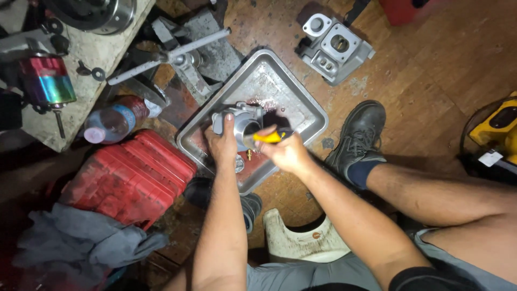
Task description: Cleaning an engine piston using a brush and solvent in a metal tray
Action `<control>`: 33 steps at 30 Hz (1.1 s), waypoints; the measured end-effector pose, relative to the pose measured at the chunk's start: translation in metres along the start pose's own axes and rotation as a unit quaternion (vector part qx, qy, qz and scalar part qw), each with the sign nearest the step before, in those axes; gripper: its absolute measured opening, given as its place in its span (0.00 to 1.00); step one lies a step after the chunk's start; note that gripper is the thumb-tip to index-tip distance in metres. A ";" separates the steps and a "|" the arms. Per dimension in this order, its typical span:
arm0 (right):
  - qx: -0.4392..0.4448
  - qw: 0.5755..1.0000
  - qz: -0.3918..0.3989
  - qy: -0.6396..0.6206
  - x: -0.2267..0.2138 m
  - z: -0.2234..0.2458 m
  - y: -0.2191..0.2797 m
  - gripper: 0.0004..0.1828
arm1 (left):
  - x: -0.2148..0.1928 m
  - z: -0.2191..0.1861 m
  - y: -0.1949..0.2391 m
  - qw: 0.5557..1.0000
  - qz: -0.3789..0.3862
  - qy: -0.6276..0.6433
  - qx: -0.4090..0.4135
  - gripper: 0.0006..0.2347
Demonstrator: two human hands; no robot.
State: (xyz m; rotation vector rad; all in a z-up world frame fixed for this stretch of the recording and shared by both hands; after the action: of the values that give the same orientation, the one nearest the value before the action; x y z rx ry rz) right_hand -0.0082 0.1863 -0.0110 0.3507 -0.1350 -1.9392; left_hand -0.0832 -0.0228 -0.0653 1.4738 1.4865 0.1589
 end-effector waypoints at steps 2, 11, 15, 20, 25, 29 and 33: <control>-0.059 0.997 -0.038 0.009 -0.017 0.035 -0.008 0.08 | -0.001 0.002 -0.004 1.000 -0.002 0.011 0.005 0.40; -0.061 0.998 0.018 -0.004 -0.006 -0.025 -0.001 0.11 | 0.002 0.006 -0.016 1.000 -0.004 0.014 0.016 0.40; 0.072 0.987 0.004 -0.145 -0.013 -0.024 -0.001 0.16 | 0.005 0.012 -0.016 1.000 -0.014 0.011 0.020 0.39; 0.210 0.911 -0.248 -0.254 -0.021 -0.102 0.006 0.08 | 0.002 0.011 -0.019 0.999 -0.030 0.021 0.038 0.36; 0.348 0.802 -0.279 -0.398 0.021 -0.116 0.036 0.12 | -0.005 0.026 -0.019 0.998 -0.027 0.048 -0.004 0.35; 0.374 0.812 -0.244 -0.376 0.024 -0.125 0.064 0.14 | -0.001 0.011 -0.008 0.997 -0.026 0.072 -0.026 0.36; 0.253 0.937 -0.125 -0.208 0.009 -0.118 0.069 0.11 | -0.004 0.031 -0.019 0.995 -0.038 0.084 -0.030 0.37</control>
State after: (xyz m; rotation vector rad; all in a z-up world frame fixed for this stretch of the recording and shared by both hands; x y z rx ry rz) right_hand 0.0859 0.1597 -0.1070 0.2963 -0.9173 -2.1942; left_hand -0.0756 -0.0473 -0.0915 1.3803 1.6570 0.2851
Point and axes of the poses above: each hand's wrist, its own y-axis away from the middle knuckle, its own x-axis out of the palm, z = x × y, the point moved 10 cm from there along -y, towards the middle knuckle, and after that the axes turned 2 degrees about z, right-handed, at the moved point
